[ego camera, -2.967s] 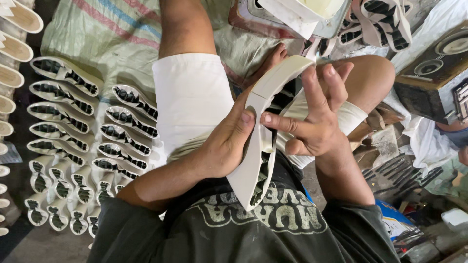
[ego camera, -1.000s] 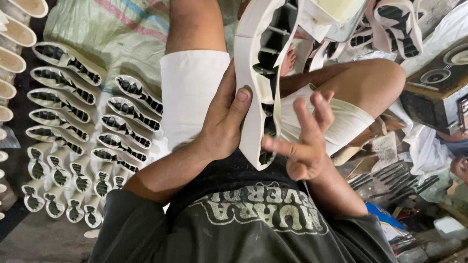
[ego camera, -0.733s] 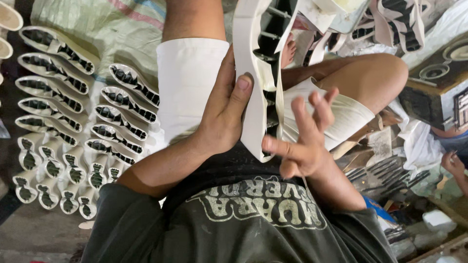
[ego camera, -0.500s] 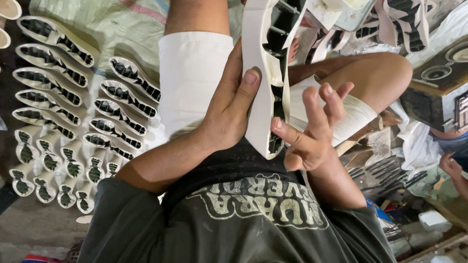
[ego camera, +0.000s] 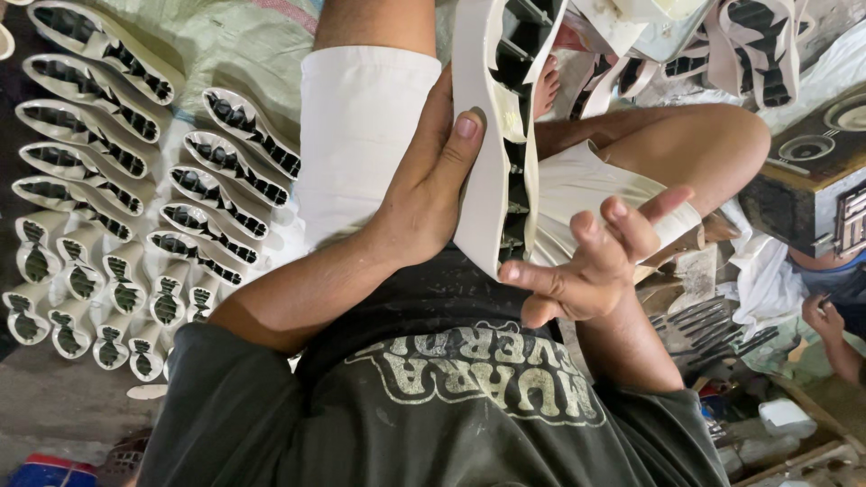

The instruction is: The person sits on the floor and applies a white substance to the sole of a white sandal using a brush. They repeatedly dip the brush into a container and spread the substance across the sole, then place the sandal aside and pick up another one to repeat the process.

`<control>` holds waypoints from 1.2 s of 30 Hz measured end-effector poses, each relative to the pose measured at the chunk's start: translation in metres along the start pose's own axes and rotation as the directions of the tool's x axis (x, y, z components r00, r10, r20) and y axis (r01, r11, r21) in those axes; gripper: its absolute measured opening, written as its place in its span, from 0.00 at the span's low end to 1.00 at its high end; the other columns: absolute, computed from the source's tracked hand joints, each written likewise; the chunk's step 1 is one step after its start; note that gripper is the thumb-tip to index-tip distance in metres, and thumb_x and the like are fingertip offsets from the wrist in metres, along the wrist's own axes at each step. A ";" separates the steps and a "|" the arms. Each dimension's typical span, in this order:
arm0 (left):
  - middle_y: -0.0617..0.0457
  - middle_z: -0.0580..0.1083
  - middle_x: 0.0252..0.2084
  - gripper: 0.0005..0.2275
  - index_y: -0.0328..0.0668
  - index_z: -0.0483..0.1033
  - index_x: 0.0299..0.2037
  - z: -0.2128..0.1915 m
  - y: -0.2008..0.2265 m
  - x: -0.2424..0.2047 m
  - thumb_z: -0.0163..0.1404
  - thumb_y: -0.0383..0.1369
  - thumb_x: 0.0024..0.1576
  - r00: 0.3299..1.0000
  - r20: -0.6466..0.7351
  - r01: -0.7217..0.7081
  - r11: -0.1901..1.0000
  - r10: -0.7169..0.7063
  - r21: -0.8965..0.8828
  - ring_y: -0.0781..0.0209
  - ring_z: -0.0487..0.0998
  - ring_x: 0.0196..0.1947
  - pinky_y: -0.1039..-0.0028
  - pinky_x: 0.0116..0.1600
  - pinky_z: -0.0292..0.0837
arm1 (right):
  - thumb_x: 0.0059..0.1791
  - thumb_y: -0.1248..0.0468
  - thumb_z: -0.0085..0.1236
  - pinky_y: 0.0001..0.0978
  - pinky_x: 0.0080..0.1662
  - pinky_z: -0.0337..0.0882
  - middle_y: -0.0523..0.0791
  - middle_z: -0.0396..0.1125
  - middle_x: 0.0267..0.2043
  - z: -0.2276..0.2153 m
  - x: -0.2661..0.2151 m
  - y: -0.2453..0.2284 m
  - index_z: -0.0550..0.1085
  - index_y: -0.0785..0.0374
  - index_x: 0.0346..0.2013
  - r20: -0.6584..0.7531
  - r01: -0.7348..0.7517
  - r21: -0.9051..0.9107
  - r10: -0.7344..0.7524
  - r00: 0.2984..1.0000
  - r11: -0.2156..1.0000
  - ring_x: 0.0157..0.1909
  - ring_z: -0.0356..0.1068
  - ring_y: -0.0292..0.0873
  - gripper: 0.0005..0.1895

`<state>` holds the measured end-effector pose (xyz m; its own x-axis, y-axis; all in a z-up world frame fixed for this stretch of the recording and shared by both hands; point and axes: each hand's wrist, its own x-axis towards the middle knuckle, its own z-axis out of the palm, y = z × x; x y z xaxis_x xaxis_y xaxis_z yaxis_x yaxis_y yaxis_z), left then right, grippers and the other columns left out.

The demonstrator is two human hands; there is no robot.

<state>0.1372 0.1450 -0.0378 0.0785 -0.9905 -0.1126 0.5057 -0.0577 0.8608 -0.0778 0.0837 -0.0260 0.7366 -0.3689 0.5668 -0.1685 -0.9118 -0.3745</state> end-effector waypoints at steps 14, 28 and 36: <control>0.40 0.50 0.77 0.26 0.33 0.40 0.77 -0.020 -0.002 0.004 0.37 0.37 0.76 0.998 -0.066 0.025 0.995 -0.019 0.094 0.51 0.49 0.79 0.63 0.81 0.47 | 0.60 0.31 0.24 0.59 0.75 0.25 0.46 0.56 0.76 -0.013 -0.006 0.043 0.85 0.33 0.50 -0.006 0.072 -0.198 -0.074 0.997 0.978 0.77 0.48 0.48 0.36; 0.39 0.48 0.75 0.31 0.34 0.65 0.62 -0.055 0.081 0.010 0.65 0.41 0.53 0.966 0.127 -0.257 0.908 0.227 0.332 0.50 0.57 0.75 0.61 0.75 0.61 | 0.66 0.54 0.40 0.71 0.71 0.32 0.56 0.57 0.77 0.006 0.020 0.188 0.84 0.60 0.39 0.186 -0.426 -0.393 0.524 0.831 0.815 0.77 0.45 0.66 0.26; 0.41 0.64 0.60 0.37 0.32 0.65 0.62 -0.089 0.010 0.017 0.67 0.48 0.50 0.993 0.049 -0.105 0.994 0.107 -0.043 0.56 0.66 0.55 0.70 0.57 0.62 | 0.63 0.50 0.33 0.63 0.75 0.31 0.48 0.66 0.69 -0.042 0.029 0.101 0.84 0.58 0.44 0.138 -0.651 -0.250 0.691 0.709 0.717 0.74 0.53 0.56 0.29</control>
<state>0.2202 0.1389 -0.0751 0.0901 -0.9959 0.0047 0.5311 0.0521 0.8457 -0.1008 -0.0268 -0.0167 0.4961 -0.8672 0.0422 -0.7637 -0.4589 -0.4540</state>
